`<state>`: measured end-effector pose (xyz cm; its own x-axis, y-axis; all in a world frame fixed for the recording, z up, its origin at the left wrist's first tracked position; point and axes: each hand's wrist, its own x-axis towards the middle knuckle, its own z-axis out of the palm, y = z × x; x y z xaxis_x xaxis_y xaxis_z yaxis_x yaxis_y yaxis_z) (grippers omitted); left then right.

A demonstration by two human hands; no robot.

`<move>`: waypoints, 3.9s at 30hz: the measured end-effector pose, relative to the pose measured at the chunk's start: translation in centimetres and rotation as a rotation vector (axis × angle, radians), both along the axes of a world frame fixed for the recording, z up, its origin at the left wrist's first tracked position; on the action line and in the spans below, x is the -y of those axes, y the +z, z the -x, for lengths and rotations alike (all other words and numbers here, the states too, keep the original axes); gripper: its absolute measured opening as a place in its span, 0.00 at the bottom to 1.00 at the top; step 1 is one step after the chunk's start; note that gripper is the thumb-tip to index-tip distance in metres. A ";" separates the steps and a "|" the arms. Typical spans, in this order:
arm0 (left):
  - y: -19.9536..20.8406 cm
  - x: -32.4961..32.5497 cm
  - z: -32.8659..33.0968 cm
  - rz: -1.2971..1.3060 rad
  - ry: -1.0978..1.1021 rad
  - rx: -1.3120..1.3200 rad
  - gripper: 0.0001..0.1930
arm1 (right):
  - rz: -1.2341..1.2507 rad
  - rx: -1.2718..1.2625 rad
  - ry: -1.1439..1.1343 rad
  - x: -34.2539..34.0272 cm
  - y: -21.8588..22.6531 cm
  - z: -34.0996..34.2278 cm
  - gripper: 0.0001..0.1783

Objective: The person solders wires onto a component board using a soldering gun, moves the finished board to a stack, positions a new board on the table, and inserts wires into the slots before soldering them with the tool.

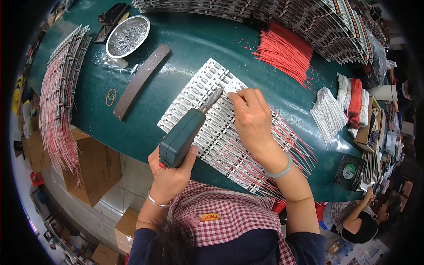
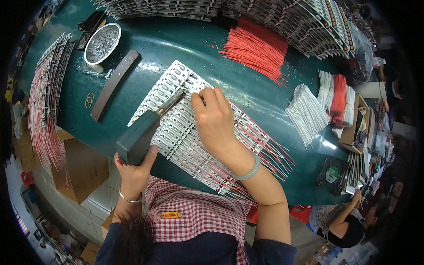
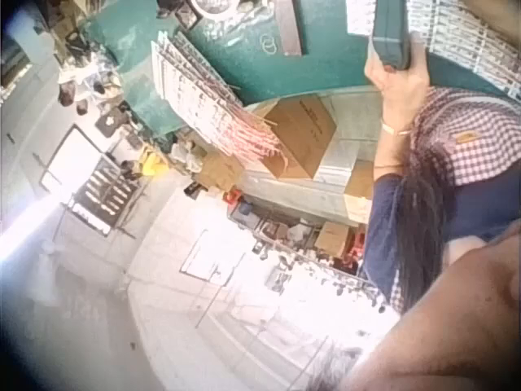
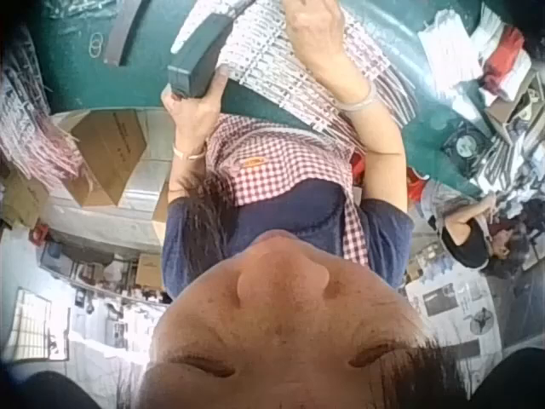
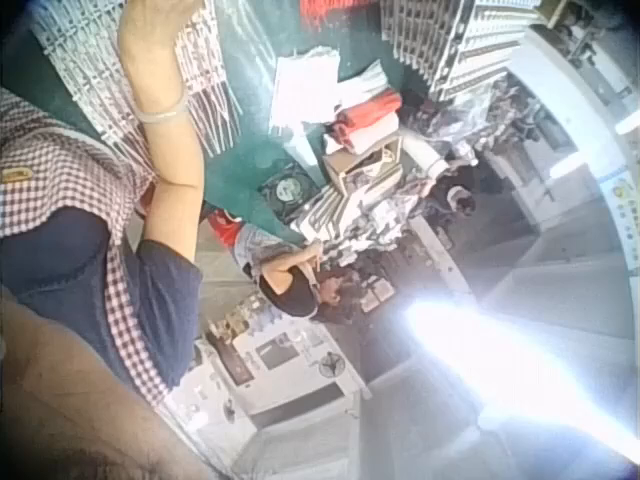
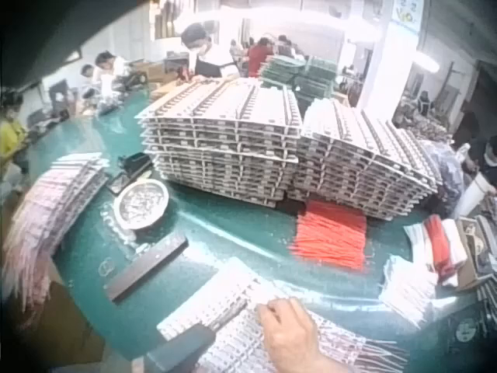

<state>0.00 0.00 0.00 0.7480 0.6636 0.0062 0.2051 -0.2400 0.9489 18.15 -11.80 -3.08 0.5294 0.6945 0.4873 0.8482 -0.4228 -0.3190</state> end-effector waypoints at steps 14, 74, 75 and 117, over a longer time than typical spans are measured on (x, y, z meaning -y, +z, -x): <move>0.9 0.1 0.0 0.063 0.081 0.029 0.09 | -0.079 0.000 -0.002 -0.3 0.2 -0.1 0.13; 0.1 -0.1 -1.6 -0.027 -0.022 0.038 0.09 | -0.022 -0.036 -0.011 0.0 -0.1 -1.2 0.10; 0.1 -0.1 -1.6 -0.026 -0.022 0.038 0.09 | -0.022 -0.036 -0.012 0.0 -0.1 -1.2 0.10; -0.2 0.0 -2.8 -0.024 -0.001 0.059 0.09 | -0.066 0.016 -0.100 -0.1 -0.4 -2.1 0.12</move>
